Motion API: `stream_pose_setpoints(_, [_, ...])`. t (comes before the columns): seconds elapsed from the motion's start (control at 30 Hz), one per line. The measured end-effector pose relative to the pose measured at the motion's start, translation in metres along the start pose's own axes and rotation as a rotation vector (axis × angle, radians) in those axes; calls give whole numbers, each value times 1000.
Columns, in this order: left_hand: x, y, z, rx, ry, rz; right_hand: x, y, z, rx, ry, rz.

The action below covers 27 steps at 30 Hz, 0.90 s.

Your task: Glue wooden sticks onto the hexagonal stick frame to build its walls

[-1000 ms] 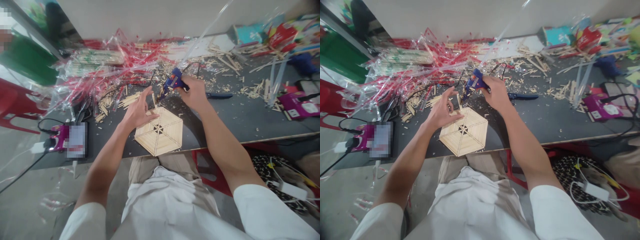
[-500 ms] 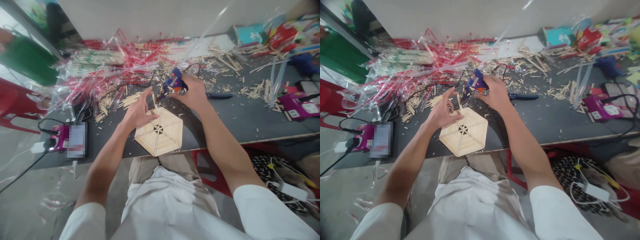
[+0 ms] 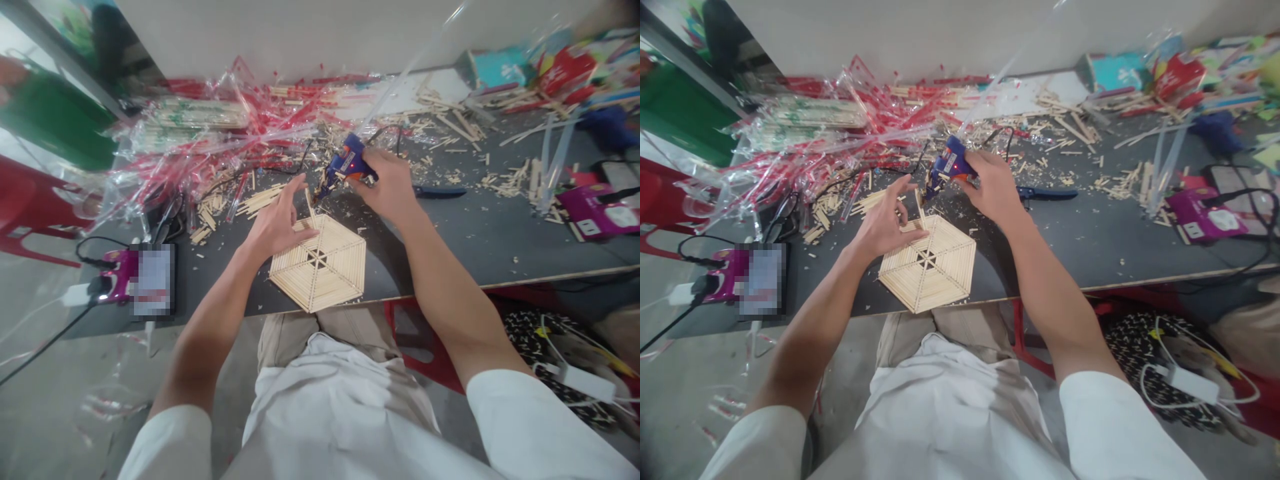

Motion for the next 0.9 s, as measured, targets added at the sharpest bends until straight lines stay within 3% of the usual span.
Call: stream_pose_setpoints(0.9, [-3, -2, -1, 36, -2, 23, 4, 5, 0, -60, -80, -18])
Point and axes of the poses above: each hand's wrist, its own z-axis towards the middle knuckle, its own y-axis out of the back of the hand, x = y × z, the point moved 3 cm from there along z, towards the middle knuckle, and after that the axes turned 4 degrees about z, right-handed, at the moved point
